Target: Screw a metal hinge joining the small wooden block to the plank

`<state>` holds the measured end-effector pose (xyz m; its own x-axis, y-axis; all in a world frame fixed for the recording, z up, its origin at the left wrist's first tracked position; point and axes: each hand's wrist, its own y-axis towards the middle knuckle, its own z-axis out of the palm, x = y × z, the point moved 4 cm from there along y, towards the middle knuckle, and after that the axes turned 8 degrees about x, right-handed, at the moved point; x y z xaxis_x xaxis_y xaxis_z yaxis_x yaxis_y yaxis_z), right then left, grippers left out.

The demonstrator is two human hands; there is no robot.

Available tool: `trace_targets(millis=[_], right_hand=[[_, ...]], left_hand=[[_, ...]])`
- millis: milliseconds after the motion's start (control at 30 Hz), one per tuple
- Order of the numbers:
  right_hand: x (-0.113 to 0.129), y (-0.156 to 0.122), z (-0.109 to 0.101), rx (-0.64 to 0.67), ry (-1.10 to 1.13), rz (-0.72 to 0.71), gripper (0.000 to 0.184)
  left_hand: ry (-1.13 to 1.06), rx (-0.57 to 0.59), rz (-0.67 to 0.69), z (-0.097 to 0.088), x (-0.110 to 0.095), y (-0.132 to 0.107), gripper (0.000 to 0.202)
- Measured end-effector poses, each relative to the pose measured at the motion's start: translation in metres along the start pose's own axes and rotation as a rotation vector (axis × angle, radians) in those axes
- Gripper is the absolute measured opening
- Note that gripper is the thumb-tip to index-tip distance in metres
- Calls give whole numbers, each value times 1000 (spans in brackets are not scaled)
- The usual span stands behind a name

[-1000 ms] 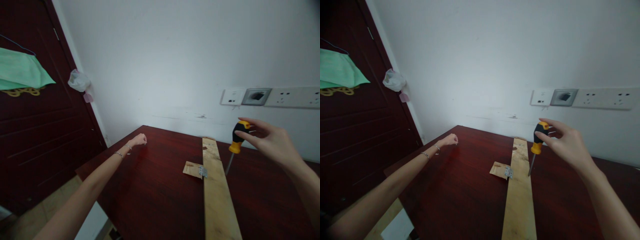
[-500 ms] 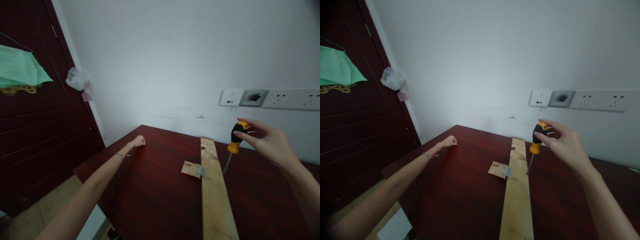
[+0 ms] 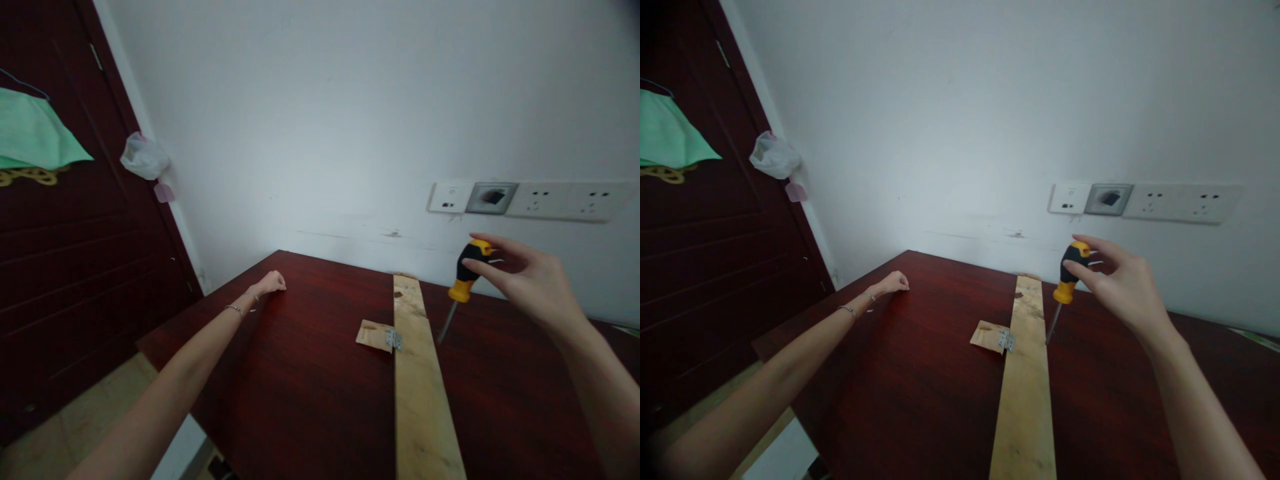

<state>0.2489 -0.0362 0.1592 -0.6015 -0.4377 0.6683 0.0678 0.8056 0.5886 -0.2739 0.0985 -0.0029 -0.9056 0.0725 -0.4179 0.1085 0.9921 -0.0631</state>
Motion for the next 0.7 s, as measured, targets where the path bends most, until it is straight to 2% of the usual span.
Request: trace_targets(millis=[100, 233, 367, 467, 567, 700], right_hand=[[0, 0, -1, -7, 12, -11, 55], [3, -3, -1, -34, 127, -24, 55], [4, -5, -1, -56, 383, -55, 60], [4, -6, -3, -87, 496, -82, 57], [4, -7, -4, -123, 496, -90, 53], [7, -10, 0, -104, 470, -87, 50]], left_hand=[[-31, -82, 0, -9, -5, 0, 12], [-99, -326, 4, -39, -23, 10, 20], [-196, -562, 19, -74, -55, 30, 23], [-262, -670, 67, -89, -86, 43, 27], [-308, -695, 156, -89, -121, 53, 29], [-321, -596, 318, -65, -170, 60, 22]])
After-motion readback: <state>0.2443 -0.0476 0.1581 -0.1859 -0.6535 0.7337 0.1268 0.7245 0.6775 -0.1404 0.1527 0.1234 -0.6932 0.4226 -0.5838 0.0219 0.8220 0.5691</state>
